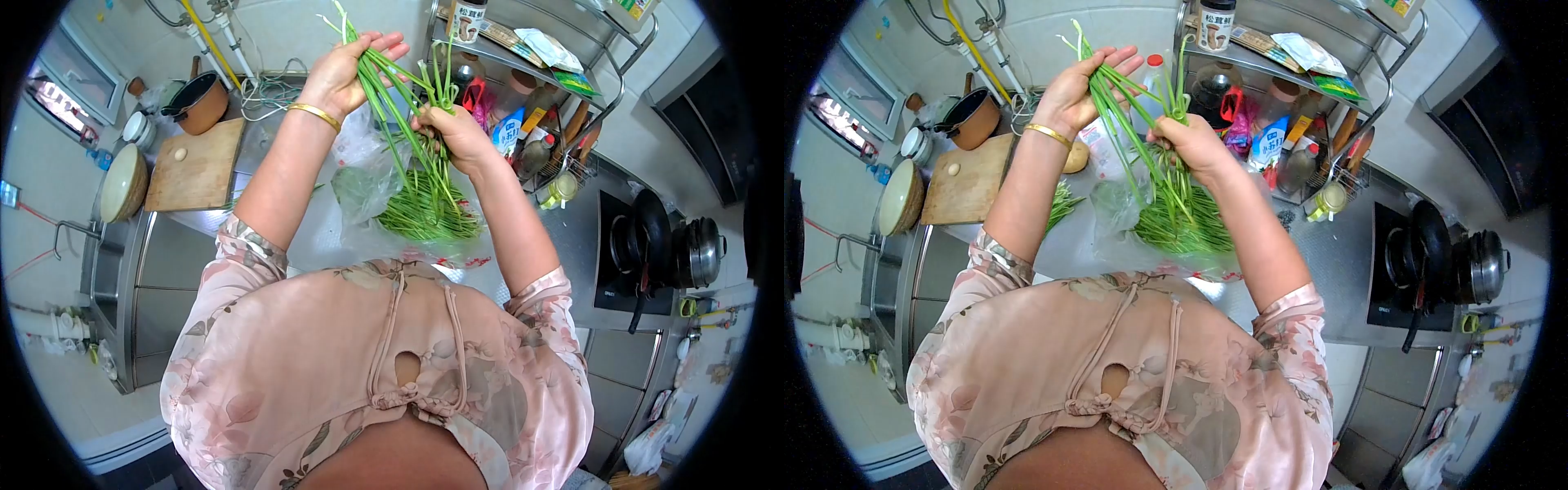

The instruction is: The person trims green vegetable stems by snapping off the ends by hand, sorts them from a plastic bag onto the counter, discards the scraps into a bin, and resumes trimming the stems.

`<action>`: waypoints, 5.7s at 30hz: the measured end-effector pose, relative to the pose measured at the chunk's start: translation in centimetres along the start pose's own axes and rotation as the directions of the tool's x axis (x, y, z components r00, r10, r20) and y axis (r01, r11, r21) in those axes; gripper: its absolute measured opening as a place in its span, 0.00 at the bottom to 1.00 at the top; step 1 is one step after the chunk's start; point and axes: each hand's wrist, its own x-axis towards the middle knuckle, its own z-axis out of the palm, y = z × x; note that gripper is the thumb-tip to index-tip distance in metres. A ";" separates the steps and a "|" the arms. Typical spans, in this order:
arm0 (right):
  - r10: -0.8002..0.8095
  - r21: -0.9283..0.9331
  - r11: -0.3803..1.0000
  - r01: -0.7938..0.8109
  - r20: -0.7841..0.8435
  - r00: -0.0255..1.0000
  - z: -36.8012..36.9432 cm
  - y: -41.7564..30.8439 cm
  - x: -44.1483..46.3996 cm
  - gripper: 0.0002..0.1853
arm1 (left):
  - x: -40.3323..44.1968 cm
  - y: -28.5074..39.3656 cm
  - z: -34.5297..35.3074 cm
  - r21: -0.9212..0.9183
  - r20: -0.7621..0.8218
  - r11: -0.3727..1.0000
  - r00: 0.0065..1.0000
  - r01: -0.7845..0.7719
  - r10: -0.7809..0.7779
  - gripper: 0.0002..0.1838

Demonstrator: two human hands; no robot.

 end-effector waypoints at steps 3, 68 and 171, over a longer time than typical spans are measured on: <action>-0.184 -0.253 0.955 0.157 -0.087 0.979 0.4 1.0 0.7 0.08 | -0.1 -0.3 0.2 0.034 -0.010 0.999 1.000 -0.028 0.028 0.11; -0.038 0.026 0.999 0.034 0.173 0.984 1.6 -3.1 -0.5 0.08 | 0.3 2.7 -1.4 -0.022 -0.016 0.989 0.989 -0.149 0.148 0.11; 0.008 0.106 0.994 -0.026 0.163 0.987 0.0 -2.3 -0.7 0.11 | -0.5 0.3 -4.7 0.269 -0.024 0.942 0.979 0.199 -0.200 0.08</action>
